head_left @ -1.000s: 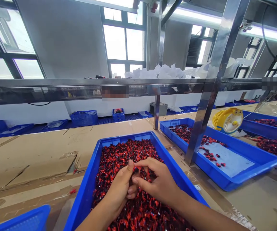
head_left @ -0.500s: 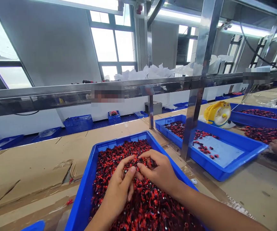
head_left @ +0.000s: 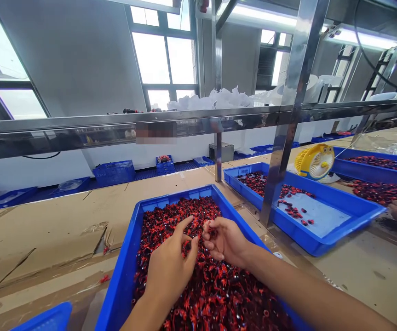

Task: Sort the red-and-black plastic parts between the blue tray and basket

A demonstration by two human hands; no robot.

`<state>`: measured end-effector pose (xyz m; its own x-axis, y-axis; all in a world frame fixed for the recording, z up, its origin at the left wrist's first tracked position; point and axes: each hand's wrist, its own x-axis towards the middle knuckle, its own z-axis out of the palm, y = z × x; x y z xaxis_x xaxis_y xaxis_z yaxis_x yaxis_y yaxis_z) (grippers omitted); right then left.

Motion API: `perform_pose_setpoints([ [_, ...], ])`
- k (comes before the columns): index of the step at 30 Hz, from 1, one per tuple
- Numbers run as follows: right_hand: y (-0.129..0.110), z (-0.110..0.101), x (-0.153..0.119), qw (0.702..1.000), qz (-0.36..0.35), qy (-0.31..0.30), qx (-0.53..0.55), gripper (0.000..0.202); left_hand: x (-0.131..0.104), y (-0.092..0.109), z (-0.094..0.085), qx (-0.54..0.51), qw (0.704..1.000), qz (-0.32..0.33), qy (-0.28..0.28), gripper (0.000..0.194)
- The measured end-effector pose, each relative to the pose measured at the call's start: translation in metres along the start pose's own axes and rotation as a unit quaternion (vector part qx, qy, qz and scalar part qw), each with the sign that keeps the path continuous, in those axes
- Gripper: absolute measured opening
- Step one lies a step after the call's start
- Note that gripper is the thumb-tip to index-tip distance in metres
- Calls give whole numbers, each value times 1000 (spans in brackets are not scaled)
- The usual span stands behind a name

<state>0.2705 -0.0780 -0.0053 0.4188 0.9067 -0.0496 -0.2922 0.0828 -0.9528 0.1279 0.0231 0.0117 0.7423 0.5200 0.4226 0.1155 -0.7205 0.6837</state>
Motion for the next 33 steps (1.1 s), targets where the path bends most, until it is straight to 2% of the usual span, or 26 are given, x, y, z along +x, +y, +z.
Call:
perform_pose_setpoints([
  [3, 13, -2, 7, 988, 115, -55, 86, 28, -2, 3, 0, 34, 999, 33, -2, 45],
  [6, 30, 5, 11, 960, 225, -105, 127, 44, -5, 7, 1, 56, 995, 56, -60, 46],
  [8, 43, 11, 13, 941, 280, -129, 141, 55, -6, 8, 3, 0, 995, 30, -100, 49],
  [10, 57, 17, 15, 928, 312, -135, 154, 58, -7, 6, 7, -142, 981, -40, -128, 51],
  [11, 64, 20, 16, 924, 321, -132, 160, 58, -7, 4, 9, -233, 959, -88, -137, 53],
  [13, 76, 23, 19, 923, 326, -118, 169, 55, -5, 1, 15, -410, 885, -174, -137, 61],
  [15, 82, 24, 22, 929, 311, -97, 175, 50, -1, -2, 18, -531, 807, -231, -117, 69],
  [16, 82, 24, 23, 934, 298, -87, 176, 48, 1, -2, 19, -567, 778, -248, -104, 70],
  [19, 74, 23, 24, 950, 253, -67, 172, 41, 5, 0, 16, -626, 722, -282, -84, 63],
  [22, 60, 20, 21, 956, 235, -71, 163, 41, 7, 3, 10, -647, 699, -297, -70, 54],
  [25, 50, 16, 16, 954, 236, -86, 162, 45, 9, 2, 7, -649, 699, -295, -51, 53],
  [27, 46, 13, 12, 951, 243, -97, 165, 49, 10, -1, 7, -635, 723, -270, -38, 53],
  [29, 42, 13, 9, 948, 249, -109, 169, 54, 9, -3, 7, -596, 778, -197, -30, 51],
  [31, 39, 16, 6, 942, 257, -119, 181, 60, 6, -3, 7, -531, 841, -92, -37, 42],
  [33, 34, 22, 3, 936, 266, -117, 200, 63, 0, -1, 7, -464, 884, 5, -56, 32],
])
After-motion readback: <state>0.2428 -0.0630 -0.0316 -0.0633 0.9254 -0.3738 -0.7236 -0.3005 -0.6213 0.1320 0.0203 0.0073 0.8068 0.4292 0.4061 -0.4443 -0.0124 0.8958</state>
